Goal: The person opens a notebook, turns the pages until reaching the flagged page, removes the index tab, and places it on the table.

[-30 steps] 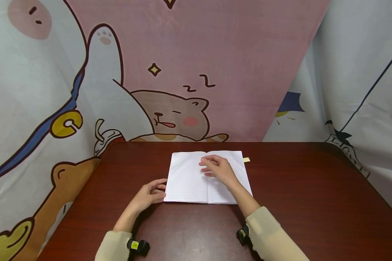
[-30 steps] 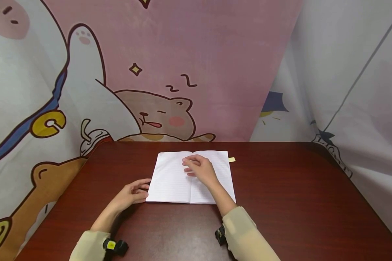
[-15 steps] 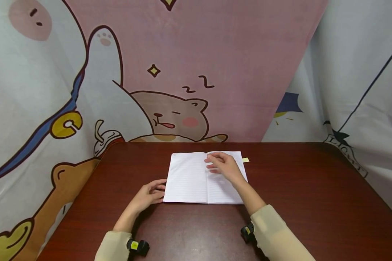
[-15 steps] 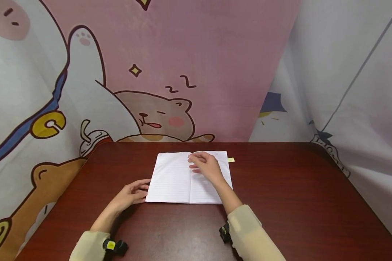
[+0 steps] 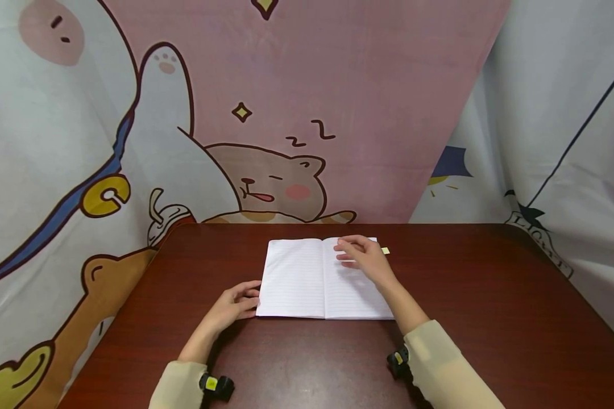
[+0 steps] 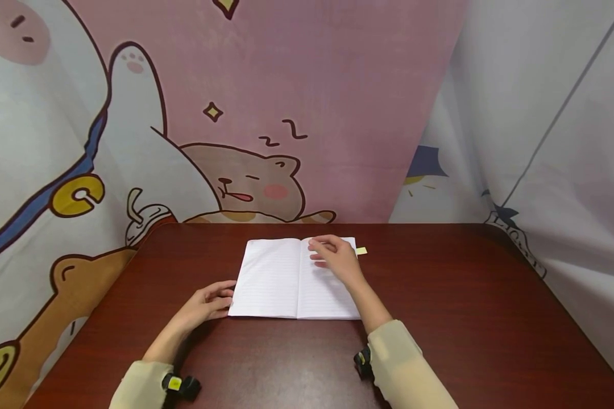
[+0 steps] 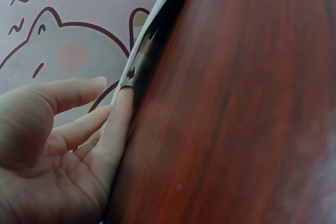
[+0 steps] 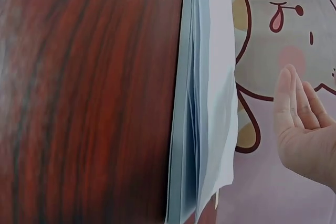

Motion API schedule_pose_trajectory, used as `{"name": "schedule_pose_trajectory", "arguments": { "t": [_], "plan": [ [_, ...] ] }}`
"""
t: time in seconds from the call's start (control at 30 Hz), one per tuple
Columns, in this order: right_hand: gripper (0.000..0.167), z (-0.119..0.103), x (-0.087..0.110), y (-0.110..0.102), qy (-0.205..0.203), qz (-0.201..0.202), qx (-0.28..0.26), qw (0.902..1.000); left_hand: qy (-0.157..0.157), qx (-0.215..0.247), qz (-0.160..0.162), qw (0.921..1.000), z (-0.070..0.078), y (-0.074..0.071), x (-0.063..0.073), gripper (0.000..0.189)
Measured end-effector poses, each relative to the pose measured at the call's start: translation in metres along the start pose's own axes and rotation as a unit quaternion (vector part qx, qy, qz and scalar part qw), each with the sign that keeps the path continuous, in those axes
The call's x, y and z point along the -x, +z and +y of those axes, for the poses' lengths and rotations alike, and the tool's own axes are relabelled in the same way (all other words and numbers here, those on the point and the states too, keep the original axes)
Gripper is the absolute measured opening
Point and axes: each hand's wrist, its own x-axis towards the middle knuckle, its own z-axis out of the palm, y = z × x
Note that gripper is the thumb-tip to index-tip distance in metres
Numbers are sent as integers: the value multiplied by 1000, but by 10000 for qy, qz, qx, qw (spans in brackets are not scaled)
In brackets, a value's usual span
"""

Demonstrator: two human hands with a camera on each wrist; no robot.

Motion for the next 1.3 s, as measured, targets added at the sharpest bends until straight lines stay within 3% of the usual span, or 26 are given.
{"name": "schedule_pose_trajectory", "arguments": {
  "t": [1.3],
  "plan": [
    [45,27,9,-62,24,490,553,9973,47,139,-115,9998,-1,-1,-1,53]
  ]
}}
